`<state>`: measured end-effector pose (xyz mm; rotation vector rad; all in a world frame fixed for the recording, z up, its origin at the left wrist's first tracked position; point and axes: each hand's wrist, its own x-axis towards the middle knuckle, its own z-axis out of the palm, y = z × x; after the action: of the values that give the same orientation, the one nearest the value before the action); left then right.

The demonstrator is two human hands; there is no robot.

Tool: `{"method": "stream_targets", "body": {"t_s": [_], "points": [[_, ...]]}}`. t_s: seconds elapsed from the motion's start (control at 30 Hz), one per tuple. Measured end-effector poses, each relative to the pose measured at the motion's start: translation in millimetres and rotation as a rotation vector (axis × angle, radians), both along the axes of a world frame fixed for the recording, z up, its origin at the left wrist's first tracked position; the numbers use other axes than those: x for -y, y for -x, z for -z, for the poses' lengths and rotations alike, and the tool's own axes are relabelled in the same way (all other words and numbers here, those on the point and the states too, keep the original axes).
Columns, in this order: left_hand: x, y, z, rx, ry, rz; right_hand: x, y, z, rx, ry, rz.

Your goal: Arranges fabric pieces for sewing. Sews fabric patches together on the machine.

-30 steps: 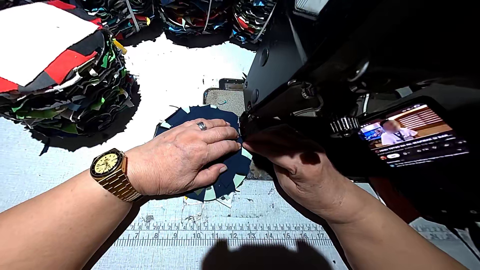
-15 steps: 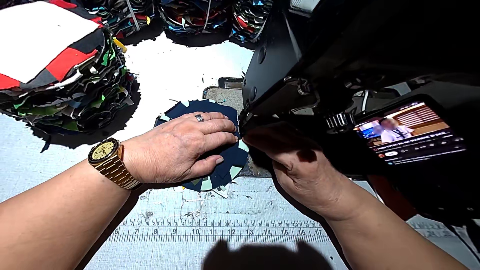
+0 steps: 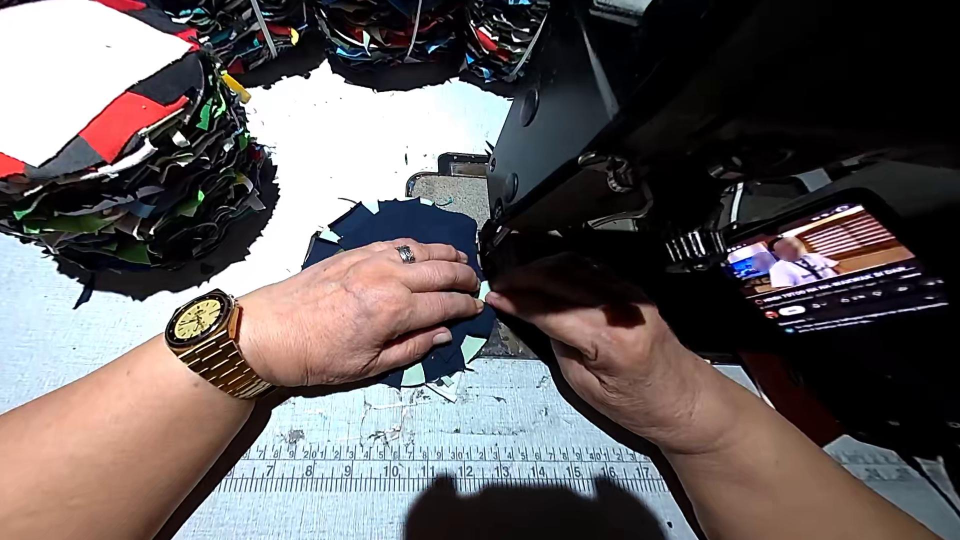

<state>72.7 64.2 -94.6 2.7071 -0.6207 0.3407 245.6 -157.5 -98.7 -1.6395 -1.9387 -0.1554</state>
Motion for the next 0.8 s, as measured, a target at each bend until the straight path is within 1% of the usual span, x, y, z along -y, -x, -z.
{"method": "stream_targets", "body": {"t_s": [0.17, 0.6, 0.8], "points": [[-2.1, -1.2, 1.2, 0.003, 0.017, 0.008, 0.0, -0.2, 1.8, 0.013, -0.013, 0.001], [-10.3, -6.0, -0.1, -0.008, 0.034, 0.006, -0.7, 2.0, 2.6, 0.039, 0.041, 0.061], [-11.3, -7.0, -1.0, -0.013, 0.05, 0.007, 0.1, 5.0, 1.1, 0.009, -0.031, 0.029]]}}
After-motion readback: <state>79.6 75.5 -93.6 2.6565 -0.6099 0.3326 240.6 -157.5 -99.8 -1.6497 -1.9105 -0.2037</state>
